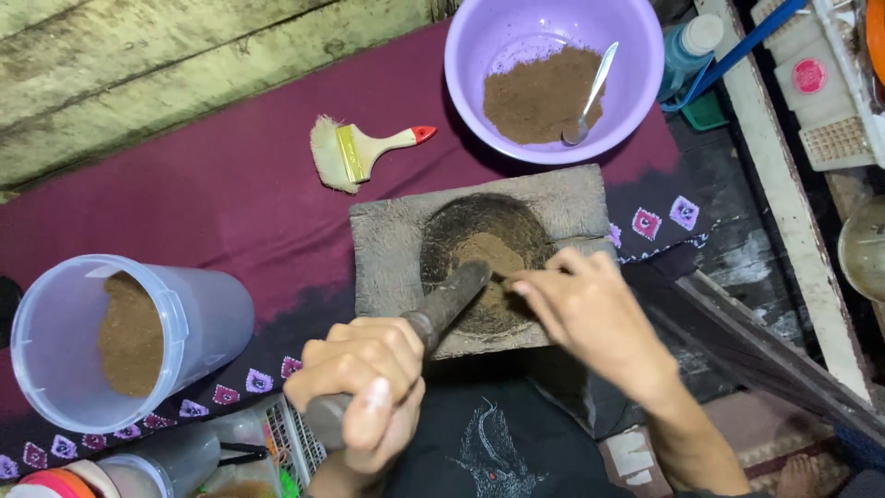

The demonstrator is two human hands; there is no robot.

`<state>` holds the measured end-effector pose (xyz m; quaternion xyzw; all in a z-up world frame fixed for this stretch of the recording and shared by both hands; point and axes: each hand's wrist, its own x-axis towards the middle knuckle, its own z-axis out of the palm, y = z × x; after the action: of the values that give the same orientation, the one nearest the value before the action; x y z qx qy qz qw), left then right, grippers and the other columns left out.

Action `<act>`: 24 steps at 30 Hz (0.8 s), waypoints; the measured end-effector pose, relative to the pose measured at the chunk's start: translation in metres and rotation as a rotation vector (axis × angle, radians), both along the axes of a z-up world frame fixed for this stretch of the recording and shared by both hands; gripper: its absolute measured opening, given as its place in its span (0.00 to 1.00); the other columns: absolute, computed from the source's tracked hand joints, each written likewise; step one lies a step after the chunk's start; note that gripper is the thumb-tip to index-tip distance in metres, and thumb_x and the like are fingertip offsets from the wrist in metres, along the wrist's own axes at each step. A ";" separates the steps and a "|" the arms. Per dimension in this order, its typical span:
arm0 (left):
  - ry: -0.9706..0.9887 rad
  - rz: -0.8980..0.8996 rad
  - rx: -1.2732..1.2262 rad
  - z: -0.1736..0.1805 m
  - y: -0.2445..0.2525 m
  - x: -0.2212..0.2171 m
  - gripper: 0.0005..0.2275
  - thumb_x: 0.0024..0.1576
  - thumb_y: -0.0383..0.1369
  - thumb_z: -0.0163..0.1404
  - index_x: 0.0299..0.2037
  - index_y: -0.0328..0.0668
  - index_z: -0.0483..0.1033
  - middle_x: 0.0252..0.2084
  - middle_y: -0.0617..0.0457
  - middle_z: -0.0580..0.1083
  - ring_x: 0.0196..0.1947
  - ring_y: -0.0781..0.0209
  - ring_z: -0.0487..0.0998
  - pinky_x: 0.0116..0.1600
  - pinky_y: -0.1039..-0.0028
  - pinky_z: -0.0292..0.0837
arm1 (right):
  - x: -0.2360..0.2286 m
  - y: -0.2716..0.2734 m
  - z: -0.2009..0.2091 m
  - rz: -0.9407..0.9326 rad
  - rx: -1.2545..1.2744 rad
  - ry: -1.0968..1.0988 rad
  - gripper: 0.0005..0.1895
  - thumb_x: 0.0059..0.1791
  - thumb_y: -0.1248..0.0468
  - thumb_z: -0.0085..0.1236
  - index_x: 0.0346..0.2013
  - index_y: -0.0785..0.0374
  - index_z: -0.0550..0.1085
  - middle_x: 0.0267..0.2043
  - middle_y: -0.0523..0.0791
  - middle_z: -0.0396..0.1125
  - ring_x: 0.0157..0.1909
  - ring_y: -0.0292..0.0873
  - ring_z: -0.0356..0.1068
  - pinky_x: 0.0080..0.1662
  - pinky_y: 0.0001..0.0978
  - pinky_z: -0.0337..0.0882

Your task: Grinding a brown powdery substance in a stone mortar using a wooden pestle and a spoon to stir the contents.

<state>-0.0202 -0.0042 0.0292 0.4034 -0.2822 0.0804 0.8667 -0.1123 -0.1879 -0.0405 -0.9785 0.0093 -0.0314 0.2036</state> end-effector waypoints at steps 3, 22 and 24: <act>0.097 0.637 0.917 -0.197 0.046 -0.024 0.25 0.37 0.34 0.50 0.30 0.56 0.37 0.25 0.66 0.43 0.22 0.71 0.48 0.25 0.71 0.55 | -0.015 -0.029 0.033 -0.043 -0.016 -0.104 0.14 0.54 0.57 0.52 0.47 0.58 0.80 0.39 0.44 0.74 0.41 0.42 0.68 0.44 0.42 0.65; -0.109 0.000 0.316 -0.060 -0.016 0.000 0.17 0.55 0.24 0.46 0.13 0.41 0.58 0.11 0.56 0.59 0.09 0.65 0.58 0.17 0.76 0.54 | -0.003 -0.001 0.055 -0.043 -0.486 -0.217 0.05 0.58 0.63 0.52 0.42 0.60 0.74 0.31 0.41 0.67 0.36 0.42 0.67 0.38 0.38 0.61; -0.152 -0.195 0.085 -0.074 -0.011 0.018 0.16 0.50 0.18 0.53 0.11 0.39 0.66 0.09 0.55 0.63 0.07 0.62 0.59 0.15 0.73 0.62 | 0.003 0.003 0.011 0.067 -0.492 -0.177 0.06 0.52 0.60 0.51 0.30 0.52 0.71 0.21 0.38 0.62 0.34 0.42 0.67 0.37 0.38 0.63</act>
<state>-0.0023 -0.0150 -0.0450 0.4034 -0.3879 0.0140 0.8286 -0.1089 -0.1851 -0.0297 -0.9918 -0.0491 -0.1113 -0.0397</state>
